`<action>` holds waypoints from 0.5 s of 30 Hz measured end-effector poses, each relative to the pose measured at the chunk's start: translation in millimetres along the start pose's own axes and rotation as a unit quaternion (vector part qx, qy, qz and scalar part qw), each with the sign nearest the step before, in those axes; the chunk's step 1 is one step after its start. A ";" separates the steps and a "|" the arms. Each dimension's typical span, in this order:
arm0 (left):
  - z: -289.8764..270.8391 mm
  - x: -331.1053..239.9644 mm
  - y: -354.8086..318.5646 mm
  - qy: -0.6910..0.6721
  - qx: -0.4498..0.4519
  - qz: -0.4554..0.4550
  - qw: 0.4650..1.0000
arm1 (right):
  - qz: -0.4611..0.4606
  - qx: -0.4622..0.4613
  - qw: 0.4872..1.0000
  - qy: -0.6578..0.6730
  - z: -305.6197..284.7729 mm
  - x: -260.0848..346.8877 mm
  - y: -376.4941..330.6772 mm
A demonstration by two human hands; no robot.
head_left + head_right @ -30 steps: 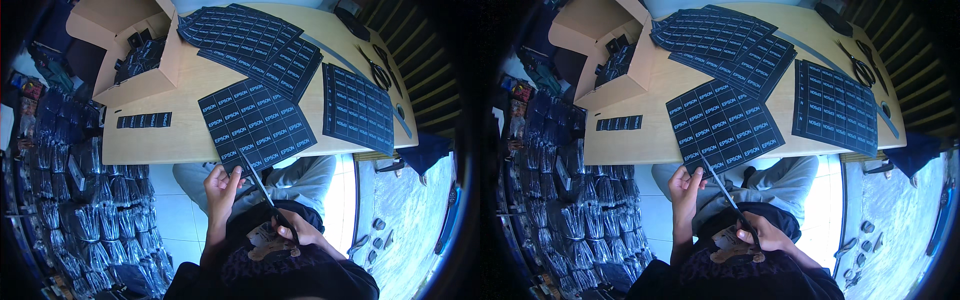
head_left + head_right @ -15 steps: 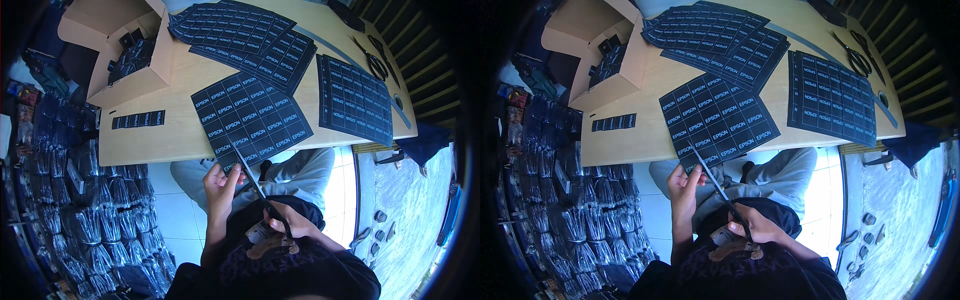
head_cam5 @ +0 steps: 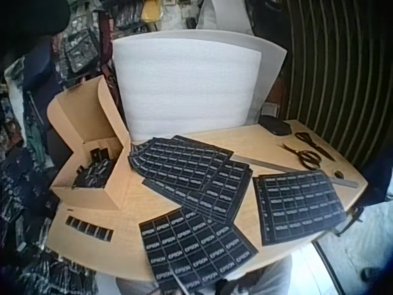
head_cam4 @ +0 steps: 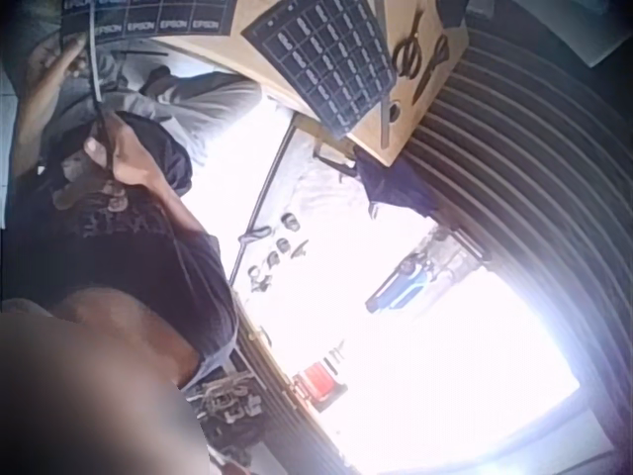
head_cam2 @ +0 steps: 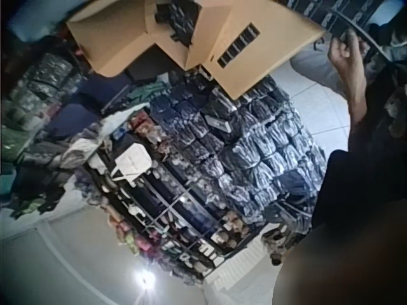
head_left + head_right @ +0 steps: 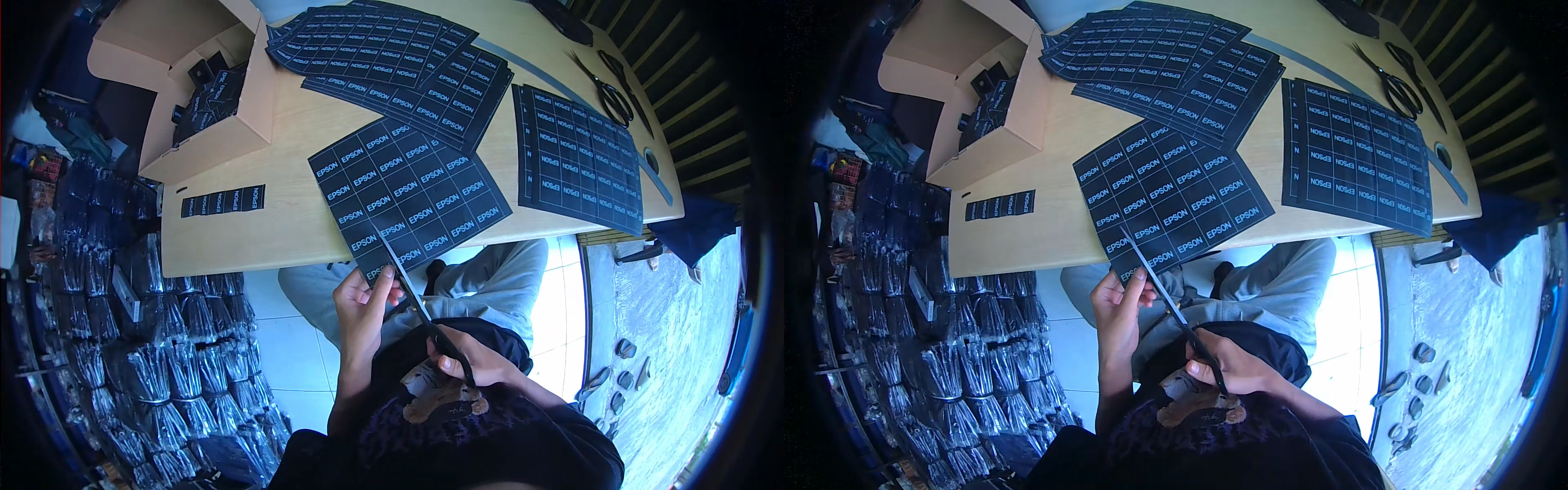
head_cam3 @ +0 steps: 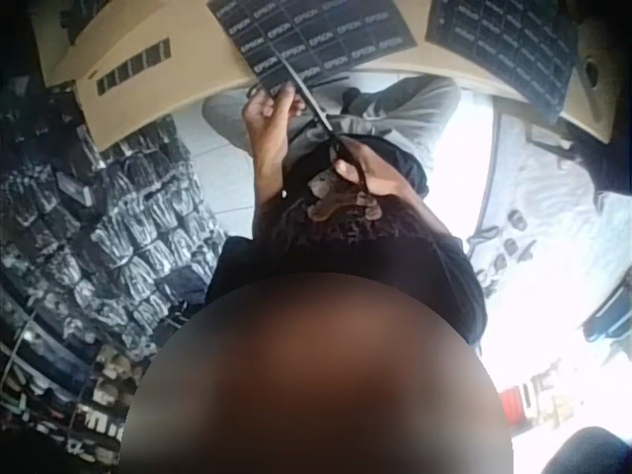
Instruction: Cutting individual labels from a large printed sheet using scissors.
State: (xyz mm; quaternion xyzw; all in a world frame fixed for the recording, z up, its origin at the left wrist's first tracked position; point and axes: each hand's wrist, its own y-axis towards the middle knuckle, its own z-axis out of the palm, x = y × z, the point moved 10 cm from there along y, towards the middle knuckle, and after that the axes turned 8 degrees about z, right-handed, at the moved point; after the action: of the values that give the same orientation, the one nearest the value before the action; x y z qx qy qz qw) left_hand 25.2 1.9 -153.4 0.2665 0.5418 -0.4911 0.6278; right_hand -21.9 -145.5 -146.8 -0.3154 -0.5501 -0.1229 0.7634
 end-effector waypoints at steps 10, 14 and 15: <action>-0.3 -0.1 -0.3 -0.003 0.005 -0.018 1.000 | 0.008 -0.017 1.000 -0.010 -2.5 1.6 2.7; -1.0 -0.2 -0.3 0.006 0.010 -0.015 1.000 | 0.004 -0.018 1.000 -0.013 -3.0 -1.1 3.3; -1.1 0.2 -0.4 0.005 0.009 -0.015 1.000 | 0.001 -0.020 1.000 -0.014 -3.1 -0.3 3.5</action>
State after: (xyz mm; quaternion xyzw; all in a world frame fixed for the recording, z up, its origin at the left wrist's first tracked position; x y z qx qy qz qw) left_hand 24.4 2.7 -153.7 0.2664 0.5447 -0.5043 0.6149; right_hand -17.7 -144.8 -148.8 -0.3327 -0.5576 -0.1283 0.7496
